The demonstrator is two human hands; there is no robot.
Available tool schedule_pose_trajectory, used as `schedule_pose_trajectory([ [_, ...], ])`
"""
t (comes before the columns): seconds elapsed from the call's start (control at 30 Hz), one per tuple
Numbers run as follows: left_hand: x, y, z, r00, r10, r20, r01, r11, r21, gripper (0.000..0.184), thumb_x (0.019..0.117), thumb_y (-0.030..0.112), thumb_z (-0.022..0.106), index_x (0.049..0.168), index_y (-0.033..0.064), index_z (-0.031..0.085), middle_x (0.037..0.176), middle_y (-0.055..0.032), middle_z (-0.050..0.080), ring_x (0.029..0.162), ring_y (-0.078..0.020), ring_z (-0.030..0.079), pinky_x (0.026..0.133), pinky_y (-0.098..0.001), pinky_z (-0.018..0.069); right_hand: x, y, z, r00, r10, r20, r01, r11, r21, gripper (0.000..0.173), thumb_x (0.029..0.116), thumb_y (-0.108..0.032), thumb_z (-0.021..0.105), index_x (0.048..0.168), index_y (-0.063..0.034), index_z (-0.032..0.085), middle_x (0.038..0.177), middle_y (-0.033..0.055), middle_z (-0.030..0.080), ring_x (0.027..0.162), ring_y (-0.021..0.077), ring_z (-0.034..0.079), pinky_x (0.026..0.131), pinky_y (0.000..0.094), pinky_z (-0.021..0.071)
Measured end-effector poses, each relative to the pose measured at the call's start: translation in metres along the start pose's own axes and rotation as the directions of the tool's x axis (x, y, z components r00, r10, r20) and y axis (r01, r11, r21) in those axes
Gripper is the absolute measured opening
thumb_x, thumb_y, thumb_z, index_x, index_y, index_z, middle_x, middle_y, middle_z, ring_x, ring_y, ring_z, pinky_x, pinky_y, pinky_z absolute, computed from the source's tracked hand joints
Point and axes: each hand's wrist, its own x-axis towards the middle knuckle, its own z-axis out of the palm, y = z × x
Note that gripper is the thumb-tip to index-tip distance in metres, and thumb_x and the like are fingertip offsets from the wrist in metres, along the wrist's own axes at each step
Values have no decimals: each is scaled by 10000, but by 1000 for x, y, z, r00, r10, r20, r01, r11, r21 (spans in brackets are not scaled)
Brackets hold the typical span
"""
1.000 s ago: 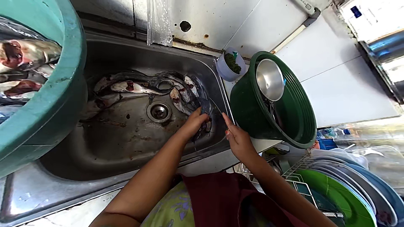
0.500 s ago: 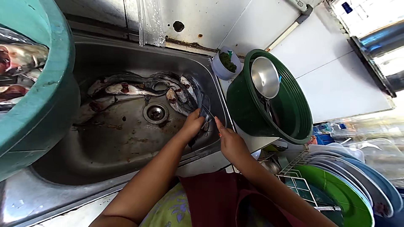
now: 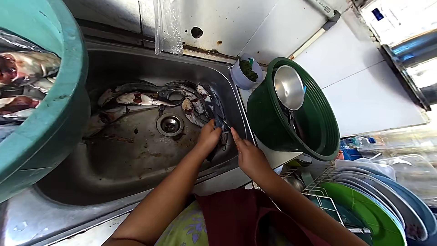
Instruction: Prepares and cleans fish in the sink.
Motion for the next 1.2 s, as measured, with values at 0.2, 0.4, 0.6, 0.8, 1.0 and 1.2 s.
schedule_pose_trajectory([
  [0.2, -10, 2, 7, 991, 36, 126, -45, 997, 64, 235, 956, 109, 467, 1100, 37, 638, 852, -91, 641, 744, -182, 624, 675, -415, 517, 40, -21, -14, 999, 38, -3, -38, 992, 121, 714, 1047, -69, 481, 1663, -281, 188, 1174, 194, 678, 977, 373, 701, 843, 543, 575],
  [0.4, -7, 0, 1, 989, 72, 126, -70, 997, -22, 271, 972, 93, 411, 1116, 38, 634, 911, -81, 644, 773, -148, 611, 686, -370, 512, 1, 8, -8, 1000, -14, 18, 10, 979, 206, 627, 1066, -80, 413, 1651, -235, 253, 1179, 208, 682, 1011, 357, 692, 905, 529, 555],
  [0.6, -7, 2, 4, 982, 60, 180, -80, 991, 108, 265, 953, 106, 447, 1116, 42, 646, 897, -91, 657, 793, -176, 637, 700, -419, 523, 11, -6, -11, 994, 78, 73, -88, 984, 158, 653, 1062, -90, 424, 1660, -242, 211, 1182, 207, 678, 998, 363, 698, 891, 525, 562],
  [0.8, -9, 6, -9, 983, 90, 161, -92, 996, 3, 340, 966, 104, 375, 1196, 49, 620, 937, -68, 652, 766, -132, 614, 682, -357, 527, 36, 14, -13, 999, 4, 34, -28, 690, 724, 584, 1096, -135, 396, 1651, -249, 252, 889, 125, 594, 623, 224, 523, 568, 407, 473],
  [1.0, -13, 27, -26, 999, 50, 8, -44, 934, -354, 345, 915, 213, 385, 1202, 143, 564, 846, 9, 618, 633, -74, 564, 564, -240, 493, -2, 69, 19, 966, 212, 149, -178, 125, 976, 598, 1088, -92, 376, 1652, -222, 221, 794, -8, 488, 474, 63, 356, 406, 223, 322],
  [1.2, -50, 156, -71, 943, 304, -137, -334, 866, -373, 363, 901, 205, 357, 1167, 144, 597, 805, 37, 600, 654, -88, 564, 602, -259, 499, -7, 96, 67, 964, 169, 208, -222, 75, 972, 652, 1046, -39, 410, 1651, -177, 209, 799, 1, 493, 468, 58, 360, 407, 211, 327],
])
